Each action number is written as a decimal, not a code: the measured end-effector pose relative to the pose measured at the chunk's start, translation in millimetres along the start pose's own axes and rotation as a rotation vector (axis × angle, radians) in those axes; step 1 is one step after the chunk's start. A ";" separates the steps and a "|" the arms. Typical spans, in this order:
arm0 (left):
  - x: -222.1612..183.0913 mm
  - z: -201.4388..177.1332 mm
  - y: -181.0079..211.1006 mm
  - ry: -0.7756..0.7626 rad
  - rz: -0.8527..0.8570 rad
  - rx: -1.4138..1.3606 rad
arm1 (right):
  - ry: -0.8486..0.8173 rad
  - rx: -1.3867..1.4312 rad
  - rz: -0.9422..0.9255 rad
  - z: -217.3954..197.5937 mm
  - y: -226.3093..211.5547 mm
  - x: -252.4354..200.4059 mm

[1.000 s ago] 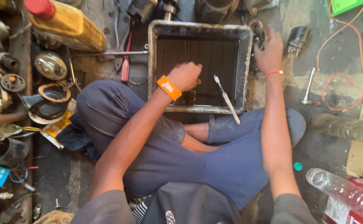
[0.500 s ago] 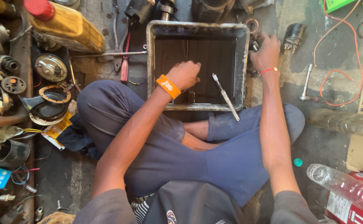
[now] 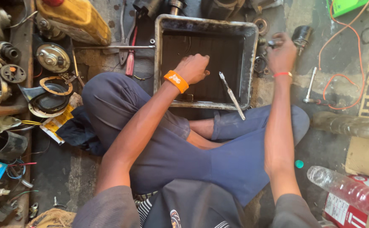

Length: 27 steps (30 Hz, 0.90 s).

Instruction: The person sits on the floor and scrubs a small mechanical part in a tray of dark liquid using a brush. They then pour a yellowish liquid from a plastic bottle onto the part and continue scrubbing with the brush.

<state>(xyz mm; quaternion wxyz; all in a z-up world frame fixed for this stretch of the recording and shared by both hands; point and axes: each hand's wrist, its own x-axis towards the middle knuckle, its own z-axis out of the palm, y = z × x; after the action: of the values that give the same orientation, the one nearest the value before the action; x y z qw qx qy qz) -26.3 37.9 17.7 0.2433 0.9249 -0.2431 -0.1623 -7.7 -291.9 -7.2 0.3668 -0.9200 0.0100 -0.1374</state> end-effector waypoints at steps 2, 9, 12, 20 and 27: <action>2.5 -1.7 -1.8 0.026 0.008 0.006 | -0.025 0.055 0.048 -16.2 -17.8 -0.8; 6.2 8.8 -4.7 -0.007 0.018 0.038 | -0.356 0.620 0.254 -18.5 -33.6 0.1; 7.6 10.8 -4.3 0.003 0.010 0.033 | -0.189 0.268 0.137 -0.1 -14.2 5.0; 6.1 12.2 -3.6 -0.024 0.009 0.038 | -0.085 -0.256 -0.283 28.2 14.8 0.4; 4.3 2.8 2.3 0.034 0.016 0.008 | -0.115 0.234 0.166 -11.7 -48.7 5.6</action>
<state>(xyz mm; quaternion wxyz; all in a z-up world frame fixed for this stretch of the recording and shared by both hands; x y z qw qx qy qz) -24.8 32.8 15.8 0.2448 0.9265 -0.2472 -0.1437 -9.3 -264.8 35.3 0.4817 -0.8733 0.0490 -0.0537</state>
